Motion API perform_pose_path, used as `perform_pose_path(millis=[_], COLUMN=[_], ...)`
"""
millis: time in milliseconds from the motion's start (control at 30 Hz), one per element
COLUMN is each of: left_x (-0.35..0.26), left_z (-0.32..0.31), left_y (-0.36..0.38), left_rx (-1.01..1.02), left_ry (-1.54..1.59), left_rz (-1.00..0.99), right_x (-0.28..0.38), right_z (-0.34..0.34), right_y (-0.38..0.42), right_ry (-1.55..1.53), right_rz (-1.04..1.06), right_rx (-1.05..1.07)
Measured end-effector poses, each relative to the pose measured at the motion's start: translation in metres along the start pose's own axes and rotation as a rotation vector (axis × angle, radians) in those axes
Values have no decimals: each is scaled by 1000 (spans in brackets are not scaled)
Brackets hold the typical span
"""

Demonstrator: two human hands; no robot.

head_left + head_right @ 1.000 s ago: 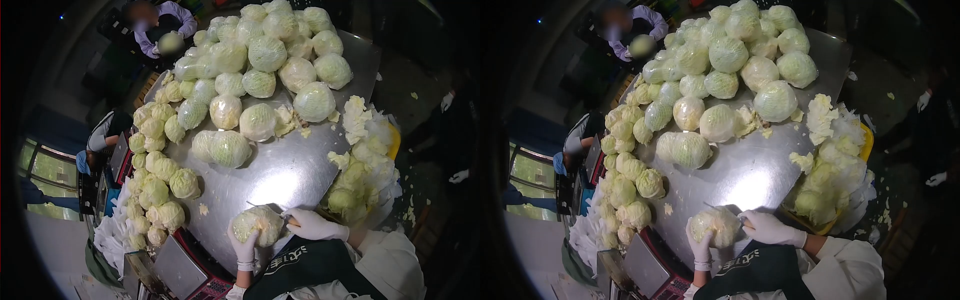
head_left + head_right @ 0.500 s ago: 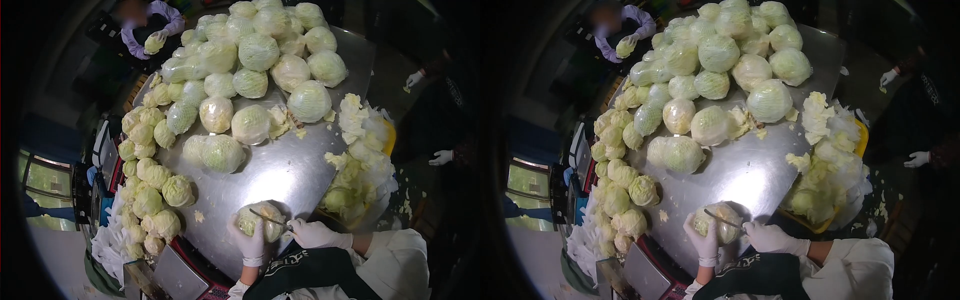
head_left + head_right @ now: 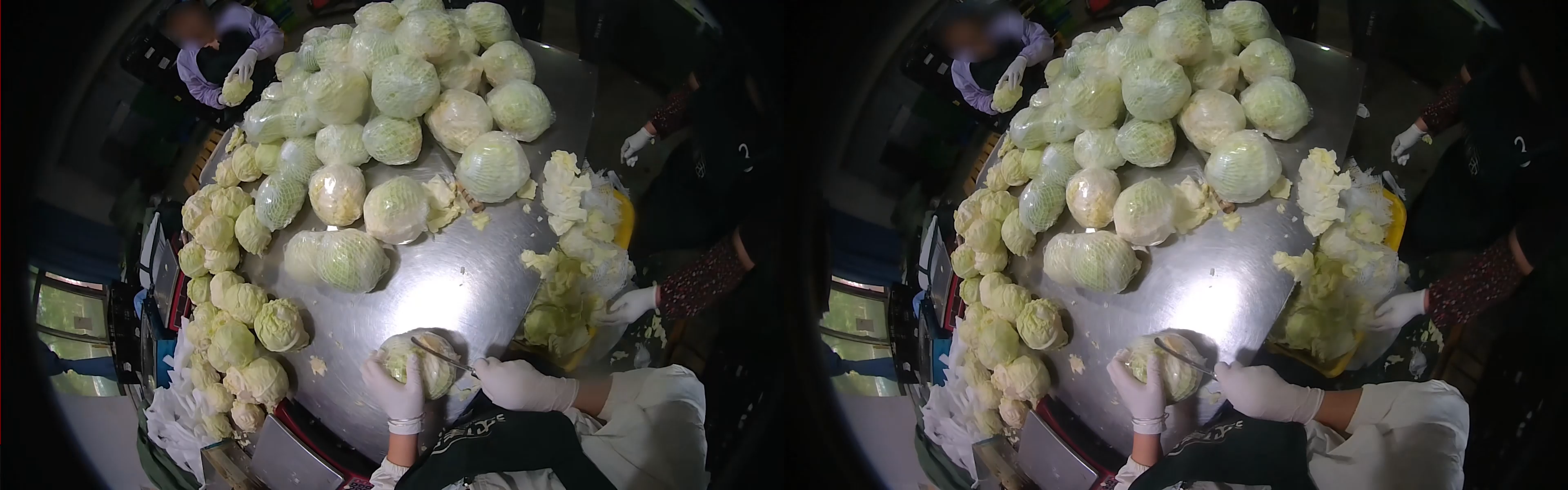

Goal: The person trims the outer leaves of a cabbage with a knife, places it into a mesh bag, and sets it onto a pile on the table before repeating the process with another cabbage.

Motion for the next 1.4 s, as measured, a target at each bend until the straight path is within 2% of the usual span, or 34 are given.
perform_pose_path(millis=[100, 233, 300, 367, 400, 467, 533, 567, 633, 700, 767, 800, 833, 900, 933, 1000, 1033, 1100, 1133, 1167, 1200, 1267, 1333, 1400], left_x=[-8, -12, 1, 19, 24, 39, 65, 70, 73, 69, 74, 77, 54, 32, 29, 4, 3, 4, 12, 15, 16, 6, 6, 26], left_z=[-4, -6, -5, -3, -1, 2, 3, 5, 7, 14, 19, 20, 35, 43, 44, 53, 57, 48, 42, 37, 33, 35, 40, 53], left_y=[3, 2, -3, 1, 5, 11, 18, 21, 27, 35, 40, 40, 38, 48, 44, 41, 39, 36, 40, 42, 45, 54, 54, 61], left_rx=[3, 29, 40, 47, 40, 26, 19, 9, 35, 42, 64, 68, 31, 146, 132, 14, 9, 241, 241, 180, 119, 84, 47, 11], left_ry=[-15, -75, -4, 62, 142, 216, 486, 486, 530, 501, 449, 433, 445, 311, 328, -122, -109, -263, -252, -266, -282, -221, -165, 59], left_rz=[-2, 10, 44, 99, 93, 84, 138, 134, 85, 46, 40, 68, 34, 286, 279, 28, 36, 142, 157, 77, -8, -1, -2, -1], right_x=[-9, -49, -62, -80, -80, -79, -89, -80, -41, -26, -50, -51, -51, -30, -24, -6, -5, -6, -11, -21, -33, -57, -50, -46], right_z=[-5, -27, -44, -57, -48, -35, -42, -40, -15, -22, -54, -56, -57, -46, -53, -49, -44, -31, -32, -38, -47, -61, -58, -60], right_y=[-17, -65, -65, -55, -49, -51, -63, -67, -83, -93, -107, -106, -108, -98, -95, -88, -86, -79, -82, -87, -94, -108, -118, -126], right_ry=[94, 177, 146, -188, -248, -345, -531, -529, -618, -449, -614, -574, -535, -443, -419, -410, -396, -372, -215, -209, -149, -92, -48, -12], right_rz=[-22, -71, -102, -304, -319, -267, -180, -170, 116, 126, -68, -38, -9, 30, 38, 57, 57, 59, 187, 188, 137, 24, 7, -18], right_rx=[-82, -90, -67, -13, -92, -148, -273, -273, -377, -299, -209, -257, -305, -306, -283, -254, -246, -329, -406, -394, -349, -243, -195, -144])
Point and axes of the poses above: each hand's wrist, its own y-axis away from the middle knuckle, its own z-axis out of the back of the hand, x = y × z, the point moved 9 cm from there along -y, towards the middle knuckle, and after that the axes turned 11 degrees about z, right-handed, at the moved point
